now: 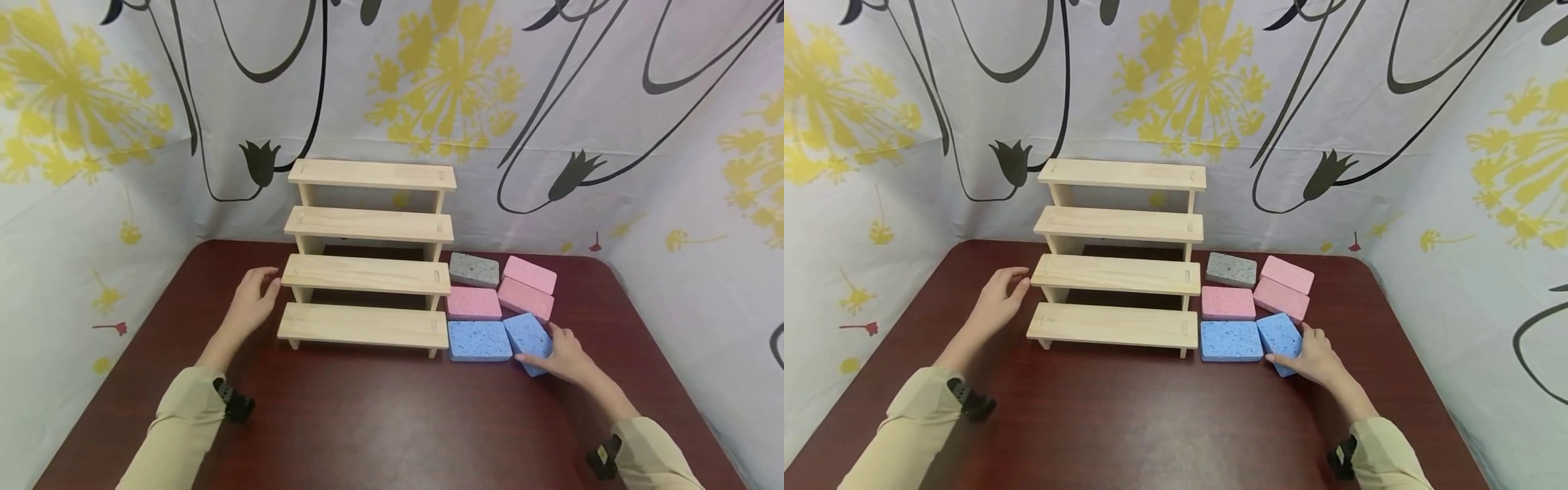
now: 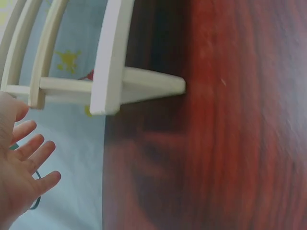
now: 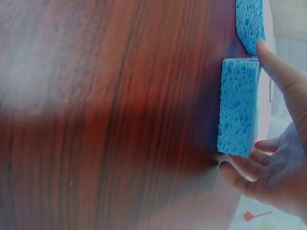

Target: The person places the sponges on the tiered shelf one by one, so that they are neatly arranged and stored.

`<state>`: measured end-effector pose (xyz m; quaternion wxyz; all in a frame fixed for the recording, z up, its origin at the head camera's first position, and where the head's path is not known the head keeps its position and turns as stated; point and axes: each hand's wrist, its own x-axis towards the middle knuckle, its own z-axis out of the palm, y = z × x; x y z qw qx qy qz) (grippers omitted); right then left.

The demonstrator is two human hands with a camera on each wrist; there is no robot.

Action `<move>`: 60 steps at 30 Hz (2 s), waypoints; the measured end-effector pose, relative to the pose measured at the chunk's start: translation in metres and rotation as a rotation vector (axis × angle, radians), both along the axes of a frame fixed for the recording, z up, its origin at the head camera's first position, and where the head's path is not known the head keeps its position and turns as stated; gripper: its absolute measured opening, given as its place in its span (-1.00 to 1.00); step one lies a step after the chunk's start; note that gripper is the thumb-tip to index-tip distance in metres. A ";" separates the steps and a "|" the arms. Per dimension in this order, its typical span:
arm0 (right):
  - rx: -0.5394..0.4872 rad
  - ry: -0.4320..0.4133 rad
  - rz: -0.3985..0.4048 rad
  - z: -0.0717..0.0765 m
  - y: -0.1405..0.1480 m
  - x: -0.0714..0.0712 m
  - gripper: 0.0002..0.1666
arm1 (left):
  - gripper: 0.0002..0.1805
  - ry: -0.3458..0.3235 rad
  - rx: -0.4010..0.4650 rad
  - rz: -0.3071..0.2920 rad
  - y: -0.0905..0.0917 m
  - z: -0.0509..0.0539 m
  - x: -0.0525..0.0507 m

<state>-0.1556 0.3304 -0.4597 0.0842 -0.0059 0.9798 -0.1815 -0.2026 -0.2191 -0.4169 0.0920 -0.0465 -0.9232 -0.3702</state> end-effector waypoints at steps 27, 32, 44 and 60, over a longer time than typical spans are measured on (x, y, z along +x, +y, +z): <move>-0.052 -0.014 0.047 0.054 -0.019 -0.019 0.08 | -0.32 -0.127 0.483 -0.053 0.023 -0.012 -0.019; -0.147 0.023 0.065 0.069 -0.034 -0.029 0.05 | -0.37 -0.162 0.556 -0.062 0.024 -0.015 -0.022; -0.140 0.108 0.116 0.126 -0.068 -0.044 0.04 | -0.43 -0.205 0.636 0.007 0.031 -0.022 -0.024; -0.108 0.176 0.237 0.164 -0.121 -0.078 0.00 | -0.45 -0.172 0.651 0.036 0.033 -0.026 -0.025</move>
